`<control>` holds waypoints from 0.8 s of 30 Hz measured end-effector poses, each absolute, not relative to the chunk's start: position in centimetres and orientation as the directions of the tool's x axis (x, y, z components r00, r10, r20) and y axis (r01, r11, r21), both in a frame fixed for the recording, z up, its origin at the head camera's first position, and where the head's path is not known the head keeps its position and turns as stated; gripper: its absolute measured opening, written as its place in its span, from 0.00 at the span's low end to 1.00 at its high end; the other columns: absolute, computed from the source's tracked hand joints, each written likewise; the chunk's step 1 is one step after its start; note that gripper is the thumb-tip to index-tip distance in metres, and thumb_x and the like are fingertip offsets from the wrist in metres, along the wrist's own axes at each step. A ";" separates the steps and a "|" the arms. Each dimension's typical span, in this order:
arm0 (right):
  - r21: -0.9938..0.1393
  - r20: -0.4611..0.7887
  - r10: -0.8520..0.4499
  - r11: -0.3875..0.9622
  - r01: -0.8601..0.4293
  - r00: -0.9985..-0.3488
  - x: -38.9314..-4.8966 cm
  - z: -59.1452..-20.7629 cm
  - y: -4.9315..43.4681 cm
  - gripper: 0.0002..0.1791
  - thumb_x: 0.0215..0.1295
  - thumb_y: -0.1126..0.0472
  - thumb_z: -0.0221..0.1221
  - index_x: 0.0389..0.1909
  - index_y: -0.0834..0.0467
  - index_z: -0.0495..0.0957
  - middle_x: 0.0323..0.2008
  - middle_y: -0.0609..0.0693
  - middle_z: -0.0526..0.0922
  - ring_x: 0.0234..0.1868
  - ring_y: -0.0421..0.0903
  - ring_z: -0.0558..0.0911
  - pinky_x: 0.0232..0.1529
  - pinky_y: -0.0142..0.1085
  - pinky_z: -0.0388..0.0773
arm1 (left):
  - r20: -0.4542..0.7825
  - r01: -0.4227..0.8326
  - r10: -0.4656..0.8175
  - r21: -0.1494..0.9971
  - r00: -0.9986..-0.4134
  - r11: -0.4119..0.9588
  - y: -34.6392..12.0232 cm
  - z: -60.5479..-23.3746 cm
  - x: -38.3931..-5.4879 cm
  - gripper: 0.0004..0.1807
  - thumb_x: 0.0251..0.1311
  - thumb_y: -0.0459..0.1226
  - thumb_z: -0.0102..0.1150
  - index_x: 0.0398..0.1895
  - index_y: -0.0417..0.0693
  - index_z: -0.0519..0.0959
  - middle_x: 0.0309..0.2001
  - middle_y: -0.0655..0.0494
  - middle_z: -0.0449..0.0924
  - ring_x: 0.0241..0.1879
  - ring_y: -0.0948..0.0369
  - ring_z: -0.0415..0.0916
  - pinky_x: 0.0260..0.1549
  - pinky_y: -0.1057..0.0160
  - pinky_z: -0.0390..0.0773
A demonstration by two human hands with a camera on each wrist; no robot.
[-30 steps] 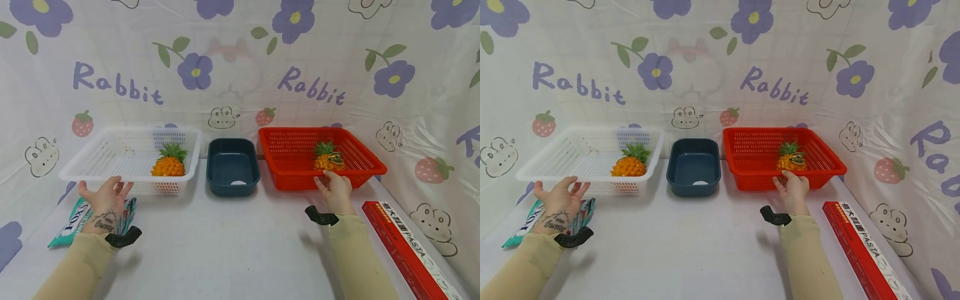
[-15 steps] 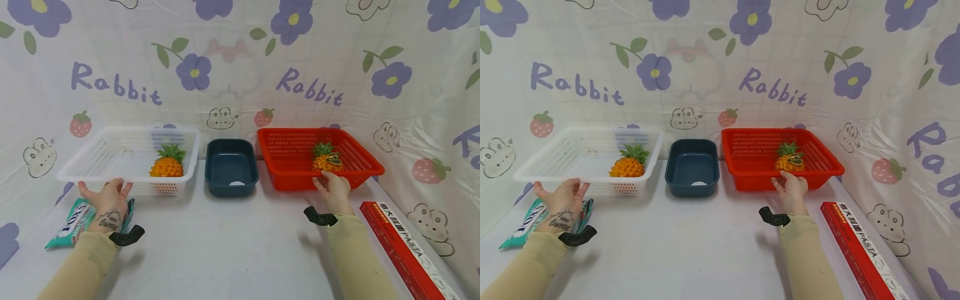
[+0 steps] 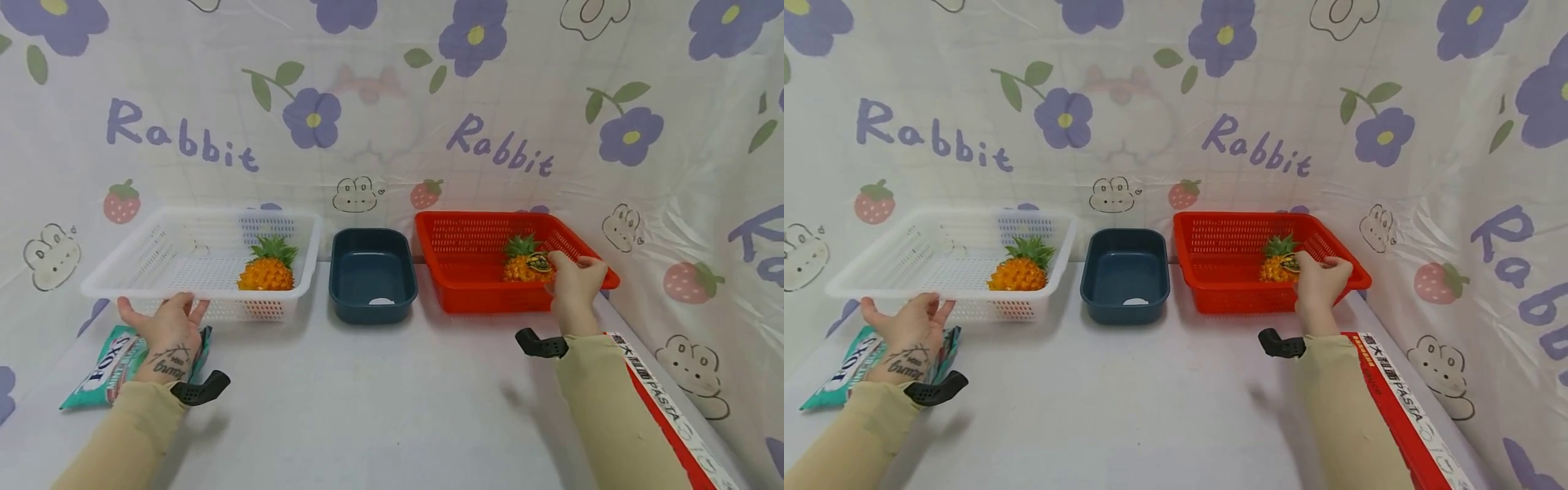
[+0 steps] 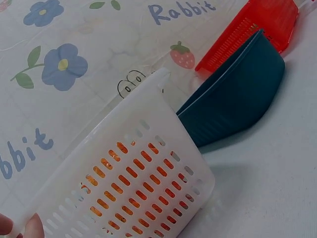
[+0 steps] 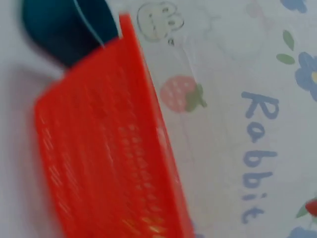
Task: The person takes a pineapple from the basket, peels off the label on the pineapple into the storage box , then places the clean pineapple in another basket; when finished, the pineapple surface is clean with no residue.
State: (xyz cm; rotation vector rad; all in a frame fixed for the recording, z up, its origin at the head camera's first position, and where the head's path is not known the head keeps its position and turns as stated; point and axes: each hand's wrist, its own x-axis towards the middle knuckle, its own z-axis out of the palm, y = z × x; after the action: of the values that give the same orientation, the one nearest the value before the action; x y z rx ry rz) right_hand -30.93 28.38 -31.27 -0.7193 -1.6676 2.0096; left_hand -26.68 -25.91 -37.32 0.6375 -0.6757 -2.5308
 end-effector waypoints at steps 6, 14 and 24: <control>-0.951 0.180 0.428 0.304 -0.046 -0.886 -32.1 -28.7 29.9 0.28 0.59 0.52 0.60 0.54 0.53 0.55 0.41 0.46 0.63 0.36 0.44 0.68 0.29 0.28 0.76 | -0.306 0.304 -0.534 0.561 -0.788 -0.770 -25.9 -37.6 -26.9 0.64 0.48 0.15 0.56 0.59 0.97 0.39 0.60 0.64 0.56 0.56 0.59 0.65 0.54 0.50 0.69; -0.511 0.190 -0.060 0.846 -0.150 -0.980 -35.0 -26.1 31.5 0.36 0.59 0.50 0.60 0.63 0.60 0.57 0.58 0.65 0.65 0.55 0.62 0.66 0.53 0.58 0.66 | -0.299 0.319 -0.532 0.541 -0.792 -0.778 -26.1 -37.8 -26.8 0.64 0.47 0.14 0.56 0.58 0.98 0.40 0.59 0.64 0.59 0.56 0.59 0.66 0.52 0.49 0.71; -0.228 -0.007 -0.233 0.947 -0.225 -0.972 -38.1 -24.6 32.1 0.37 0.53 0.57 0.63 0.62 0.63 0.61 0.58 0.66 0.67 0.56 0.64 0.68 0.52 0.60 0.65 | -0.323 0.258 -0.505 0.576 -0.800 -0.776 -26.2 -37.4 -26.7 0.62 0.50 0.18 0.57 0.57 0.99 0.39 0.59 0.64 0.59 0.57 0.60 0.67 0.52 0.50 0.71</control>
State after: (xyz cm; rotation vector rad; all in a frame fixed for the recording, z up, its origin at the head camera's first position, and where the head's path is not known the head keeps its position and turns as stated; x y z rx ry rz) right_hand -38.07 32.10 -24.62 0.3689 -3.1330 0.3608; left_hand -26.68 -26.20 -37.42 0.6588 -0.7266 -2.5370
